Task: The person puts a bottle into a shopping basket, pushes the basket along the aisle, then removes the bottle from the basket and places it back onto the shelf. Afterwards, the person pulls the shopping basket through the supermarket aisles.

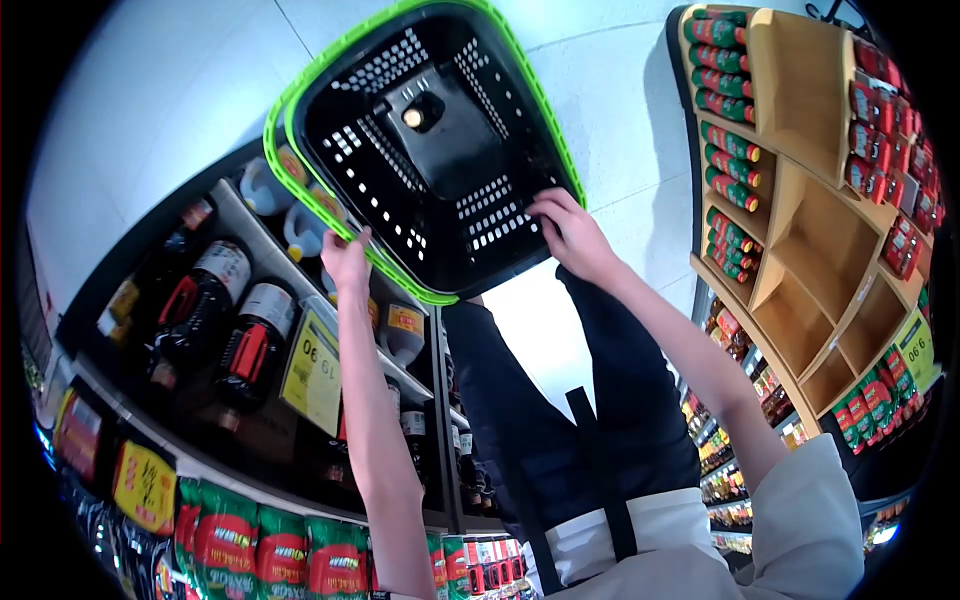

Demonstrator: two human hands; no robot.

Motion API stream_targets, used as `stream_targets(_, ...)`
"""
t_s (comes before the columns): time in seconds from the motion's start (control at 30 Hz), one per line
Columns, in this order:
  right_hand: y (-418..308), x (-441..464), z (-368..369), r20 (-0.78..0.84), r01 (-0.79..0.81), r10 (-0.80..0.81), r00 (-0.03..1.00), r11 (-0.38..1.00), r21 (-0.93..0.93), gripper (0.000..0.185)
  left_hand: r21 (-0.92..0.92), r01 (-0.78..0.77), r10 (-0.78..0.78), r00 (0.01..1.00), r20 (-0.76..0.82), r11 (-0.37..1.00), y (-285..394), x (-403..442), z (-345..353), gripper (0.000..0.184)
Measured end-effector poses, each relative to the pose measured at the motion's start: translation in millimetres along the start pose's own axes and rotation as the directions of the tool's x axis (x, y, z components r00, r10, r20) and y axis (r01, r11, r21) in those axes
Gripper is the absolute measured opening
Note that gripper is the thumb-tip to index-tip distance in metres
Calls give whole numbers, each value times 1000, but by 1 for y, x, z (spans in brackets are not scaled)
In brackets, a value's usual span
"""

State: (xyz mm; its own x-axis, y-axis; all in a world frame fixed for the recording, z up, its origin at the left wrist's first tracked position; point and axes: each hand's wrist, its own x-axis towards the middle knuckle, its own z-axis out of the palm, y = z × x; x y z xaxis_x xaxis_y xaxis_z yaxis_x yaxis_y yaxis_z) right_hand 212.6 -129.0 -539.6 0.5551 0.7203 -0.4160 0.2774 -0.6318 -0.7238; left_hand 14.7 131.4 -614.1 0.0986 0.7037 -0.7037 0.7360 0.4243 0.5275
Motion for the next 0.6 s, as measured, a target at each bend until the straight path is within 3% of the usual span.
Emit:
stream_targets(0.07, -31, -22, -38, -43, -30, 34, 999, 996, 84, 15, -177, -76, 98, 988, 121, 981, 15, -27, -10, 25)
stream_targets(0.2, -87, -78, -112, -61, -109, 121, 991, 979, 169, 14, -125, -48, 59, 995, 82, 991, 41, -97, -34, 19)
stream_targets(0.27, -103, -109, -145, -98, -113, 130, 987, 981, 161, 14, -225, 19, -23, 1000, -16, 974, 56, -136, -40, 22)
stream_targets(0.4, -129, -157, -197, -178, -100, 136, 975, 975, 198, 19, -324, -218, 125, 951, -283, 921, 87, -219, -60, 17)
stream_targets(0.43, -130, -165, -204, -208, -183, 251, 946, 937, 299, 26, -290, -240, 148, 940, -308, 927, 95, -239, -67, 13)
stream_targets(0.47, -136, -169, -210, -212, -256, 362, 908, 879, 403, 35, -196, -365, 271, 882, -385, 910, 99, -256, -75, 13)
stream_targets(0.53, -157, -169, -224, -243, -206, 304, 921, 911, 357, 45, 145, -340, 369, 829, -420, 929, 144, -307, -93, 14)
stream_targets(0.6, -178, -163, -238, -193, -229, 278, 941, 942, 244, 70, 309, -558, 633, 730, -258, 770, 151, -328, -105, 9)
